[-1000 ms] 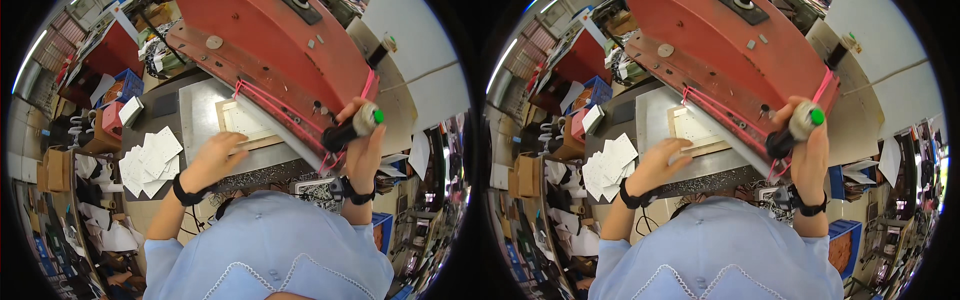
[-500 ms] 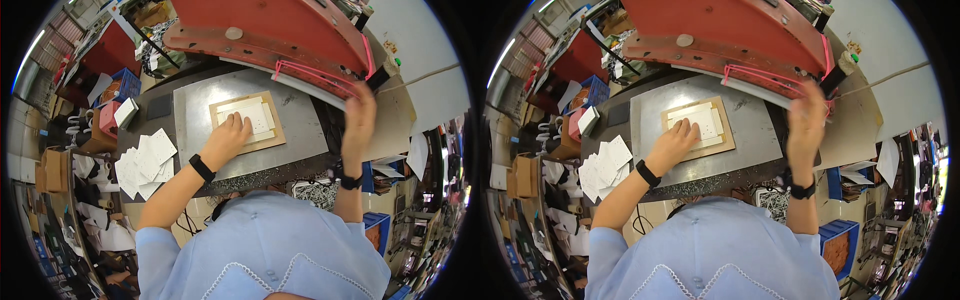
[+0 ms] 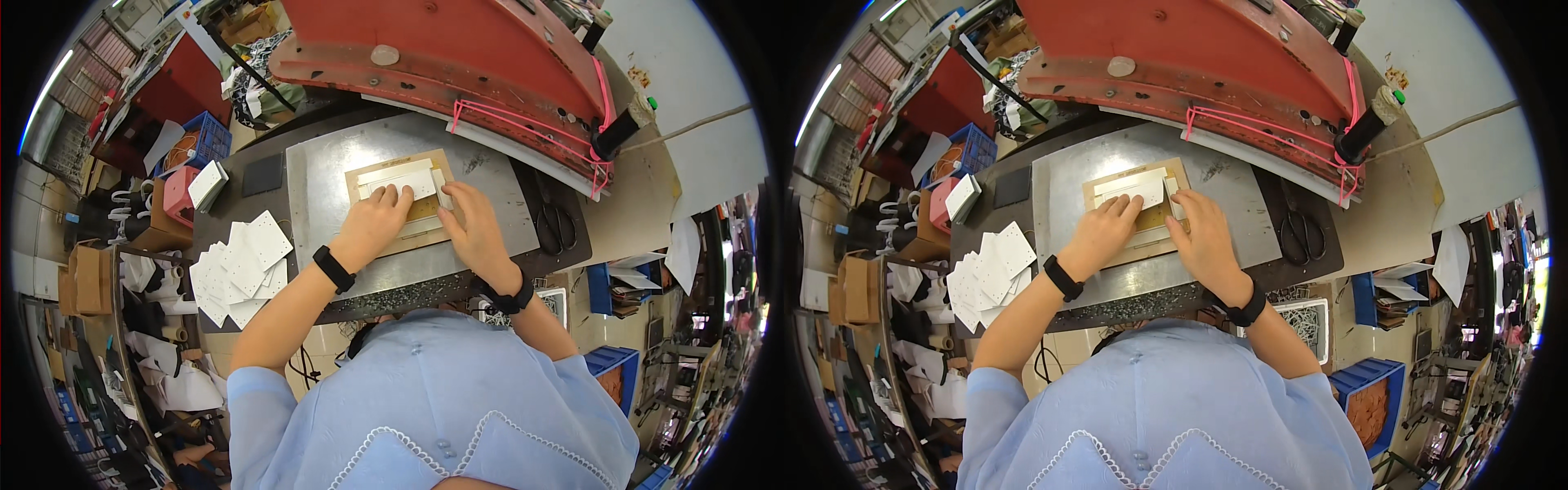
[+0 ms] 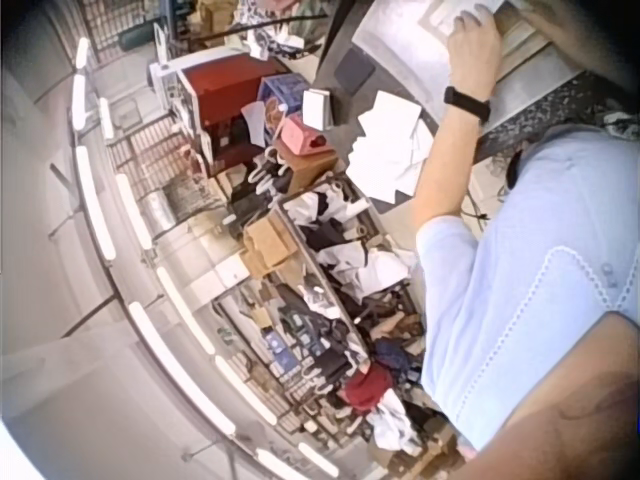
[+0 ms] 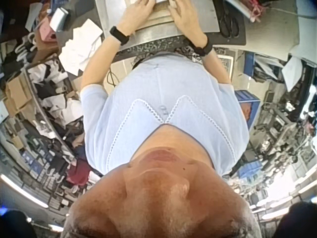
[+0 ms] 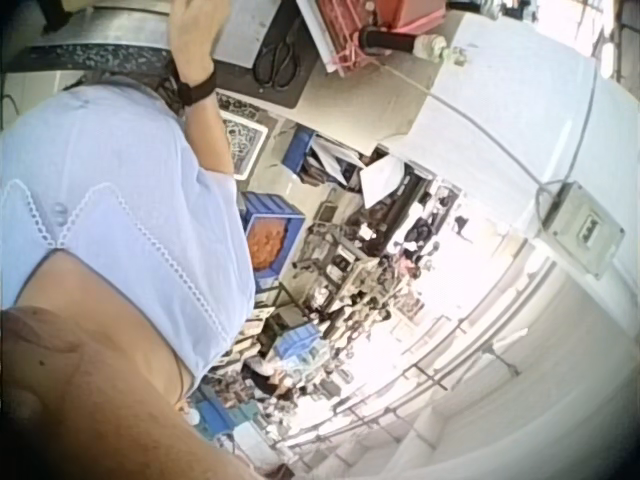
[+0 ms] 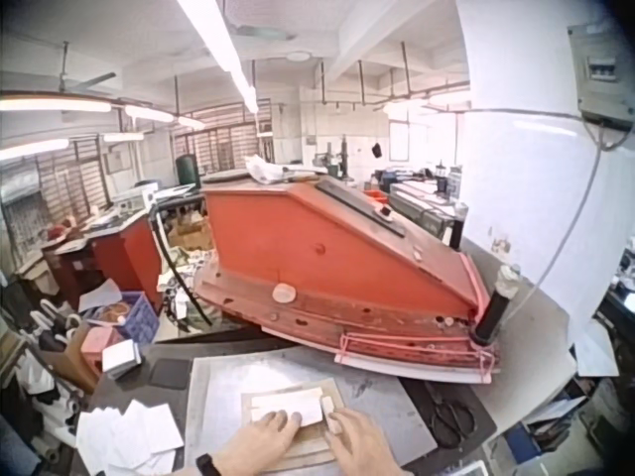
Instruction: Punching leather pieces using a manual press and marking them with a template and pencil.
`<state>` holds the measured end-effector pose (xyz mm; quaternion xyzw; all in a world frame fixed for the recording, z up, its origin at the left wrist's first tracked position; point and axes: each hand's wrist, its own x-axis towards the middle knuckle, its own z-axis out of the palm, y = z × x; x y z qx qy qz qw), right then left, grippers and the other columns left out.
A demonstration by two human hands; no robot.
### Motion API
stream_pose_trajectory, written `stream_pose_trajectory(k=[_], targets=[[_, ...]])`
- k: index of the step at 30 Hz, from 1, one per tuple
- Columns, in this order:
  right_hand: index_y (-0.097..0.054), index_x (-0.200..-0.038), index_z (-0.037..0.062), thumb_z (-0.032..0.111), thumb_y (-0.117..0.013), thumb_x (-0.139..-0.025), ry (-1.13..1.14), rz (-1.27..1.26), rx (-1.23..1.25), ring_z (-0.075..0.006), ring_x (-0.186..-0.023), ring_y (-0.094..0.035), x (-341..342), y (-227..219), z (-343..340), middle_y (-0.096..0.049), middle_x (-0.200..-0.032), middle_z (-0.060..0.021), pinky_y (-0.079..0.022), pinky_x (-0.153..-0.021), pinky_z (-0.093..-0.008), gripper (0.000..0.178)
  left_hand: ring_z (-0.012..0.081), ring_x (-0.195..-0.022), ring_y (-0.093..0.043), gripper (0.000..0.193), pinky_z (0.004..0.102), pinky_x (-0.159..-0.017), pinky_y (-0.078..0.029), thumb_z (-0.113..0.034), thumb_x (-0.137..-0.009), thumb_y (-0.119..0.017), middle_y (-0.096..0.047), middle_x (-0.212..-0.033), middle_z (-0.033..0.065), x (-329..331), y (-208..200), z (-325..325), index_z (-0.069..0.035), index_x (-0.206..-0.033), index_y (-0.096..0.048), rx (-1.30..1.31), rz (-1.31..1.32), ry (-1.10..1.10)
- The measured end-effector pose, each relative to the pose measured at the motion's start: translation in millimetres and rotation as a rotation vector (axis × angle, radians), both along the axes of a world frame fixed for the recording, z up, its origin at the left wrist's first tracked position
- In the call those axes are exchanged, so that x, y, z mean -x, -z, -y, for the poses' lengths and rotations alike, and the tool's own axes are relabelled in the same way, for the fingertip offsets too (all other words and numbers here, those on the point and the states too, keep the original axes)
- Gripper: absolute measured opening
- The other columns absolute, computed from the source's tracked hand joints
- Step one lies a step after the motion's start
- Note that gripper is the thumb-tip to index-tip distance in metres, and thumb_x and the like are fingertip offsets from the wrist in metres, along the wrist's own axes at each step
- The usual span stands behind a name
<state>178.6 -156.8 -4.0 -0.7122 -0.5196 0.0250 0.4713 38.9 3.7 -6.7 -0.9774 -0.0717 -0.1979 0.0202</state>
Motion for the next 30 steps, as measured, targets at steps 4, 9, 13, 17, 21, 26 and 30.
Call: stream_pose_trajectory(k=[4, 9, 13, 17, 21, 26, 30], targets=[[-0.067, -0.102, 0.0029, 0.013, -0.065, -0.086, -0.151, 0.149, 0.018, -0.0319, -0.109, -0.055, 2.6, -2.0, -0.9, -0.061, -0.115, -0.0137, -0.042, -0.092, -0.0421, 0.019, 0.0368, -0.075, -0.066, 0.027, 0.0445, -0.062, -0.051, -0.015, -0.098, -0.051, -0.066, -0.084, 0.0207, 21.5, -27.6, -4.0, -0.003, -0.122, -0.057, 0.61, 0.218, -0.256], [-0.068, -0.092, 0.0033, 0.012, -0.068, -0.083, -0.178, 0.242, 0.016, -0.0316, -0.106, -0.056, 9.5, 6.6, -9.5, -0.062, -0.111, -0.0116, -0.043, -0.09, -0.041, 0.013, 0.0235, -0.073, -0.066, 0.027, 0.029, -0.065, -0.05, -0.011, -0.098, -0.058, -0.068, -0.097, 0.0215, 102.2, -51.5, -18.1, 0.002, -0.121, -0.061, 0.388, 0.613, -0.565], [-0.065, -0.088, 0.0028, 0.01, -0.068, -0.081, -0.21, 0.203, 0.031, -0.0323, -0.106, -0.055, 10.5, 3.2, -15.8, -0.061, -0.109, -0.0122, -0.042, -0.09, -0.0414, 0.01, 0.0367, -0.094, -0.064, 0.031, 0.0423, -0.082, -0.051, -0.012, -0.091, -0.063, -0.068, -0.104, 0.0185, 196.9, -49.8, -36.4, -0.002, -0.12, -0.062, -0.064, 0.124, -0.777], [-0.061, -0.088, 0.0029, 0.006, -0.065, -0.082, -0.274, 0.176, 0.072, -0.0328, -0.106, -0.054, 2.2, -0.4, -26.9, -0.06, -0.11, -0.0125, -0.04, -0.093, -0.0422, 0.008, 0.0369, -0.103, -0.062, 0.034, 0.0452, -0.088, -0.049, -0.019, -0.088, -0.067, -0.066, -0.111, 0.0194, 227.4, -39.7, -51.1, 0.0, -0.116, -0.062, -0.057, 0.032, -0.674], [-0.059, -0.092, 0.0026, 0.005, -0.062, -0.085, -0.243, 0.121, -0.038, -0.0328, -0.105, -0.054, 6.3, -14.8, -37.7, -0.06, -0.108, -0.0127, -0.04, -0.094, -0.0411, 0.008, 0.0366, -0.109, -0.059, 0.036, 0.0453, -0.09, -0.048, -0.024, -0.089, -0.066, -0.064, -0.115, 0.02, 192.6, -19.8, -100.7, 0.001, -0.114, -0.061, 0.284, 0.036, -0.505], [-0.062, -0.099, -0.0001, 0.007, -0.063, -0.089, -0.164, -0.129, 0.124, -0.0277, -0.089, -0.063, 7.9, -73.2, 5.7, -0.065, -0.095, -0.0124, -0.048, -0.08, -0.0334, 0.013, 0.0401, -0.11, -0.057, 0.049, 0.0465, -0.088, -0.049, -0.038, -0.087, -0.067, -0.062, -0.115, 0.0212, 155.9, 26.1, -163.9, 0.001, -0.115, -0.06, 0.253, 0.055, -0.595], [-0.066, -0.095, -0.0023, 0.007, -0.065, -0.087, -0.028, -0.163, 0.332, -0.0231, -0.081, -0.065, -13.3, -91.3, 87.4, -0.067, -0.088, -0.0122, -0.05, -0.071, -0.0303, 0.012, 0.0414, -0.106, -0.058, 0.063, 0.0485, -0.084, -0.05, -0.051, -0.081, -0.067, -0.062, -0.108, 0.0231, 124.1, 40.3, -183.9, 0.0, -0.116, -0.058, 0.228, 0.0, -0.814]])
